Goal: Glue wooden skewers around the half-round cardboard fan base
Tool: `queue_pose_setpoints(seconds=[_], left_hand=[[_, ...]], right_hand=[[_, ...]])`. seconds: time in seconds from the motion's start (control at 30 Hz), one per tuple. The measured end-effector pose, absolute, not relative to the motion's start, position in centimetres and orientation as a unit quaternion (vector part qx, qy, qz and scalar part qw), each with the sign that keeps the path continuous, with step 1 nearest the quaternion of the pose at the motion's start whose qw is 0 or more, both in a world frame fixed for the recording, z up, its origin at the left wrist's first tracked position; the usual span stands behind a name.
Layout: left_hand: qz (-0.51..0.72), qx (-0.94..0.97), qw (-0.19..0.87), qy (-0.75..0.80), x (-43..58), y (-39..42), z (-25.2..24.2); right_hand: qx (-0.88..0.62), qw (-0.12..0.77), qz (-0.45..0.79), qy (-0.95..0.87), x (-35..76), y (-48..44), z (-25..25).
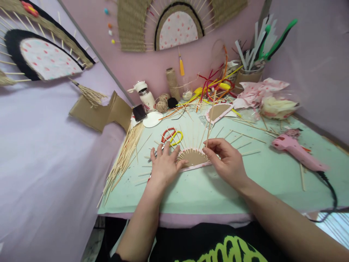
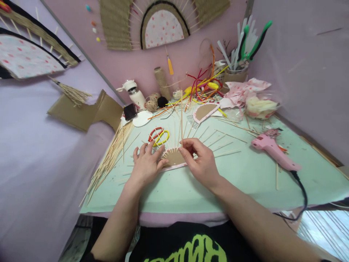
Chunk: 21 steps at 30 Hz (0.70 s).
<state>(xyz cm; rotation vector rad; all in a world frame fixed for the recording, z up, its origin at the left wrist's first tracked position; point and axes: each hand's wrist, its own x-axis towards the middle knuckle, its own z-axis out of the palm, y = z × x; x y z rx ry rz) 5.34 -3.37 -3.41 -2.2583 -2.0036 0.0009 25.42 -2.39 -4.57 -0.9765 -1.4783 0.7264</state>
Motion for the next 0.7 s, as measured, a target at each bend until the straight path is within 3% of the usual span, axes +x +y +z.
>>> queue_pose_setpoints(seconds=[0.7], left_hand=[[0.01, -0.738, 0.048, -0.673, 5.53, -3.25, -3.46]], right_hand=[[-0.402, 0.58, 0.329, -0.627, 25.45, -2.36, -4.26]])
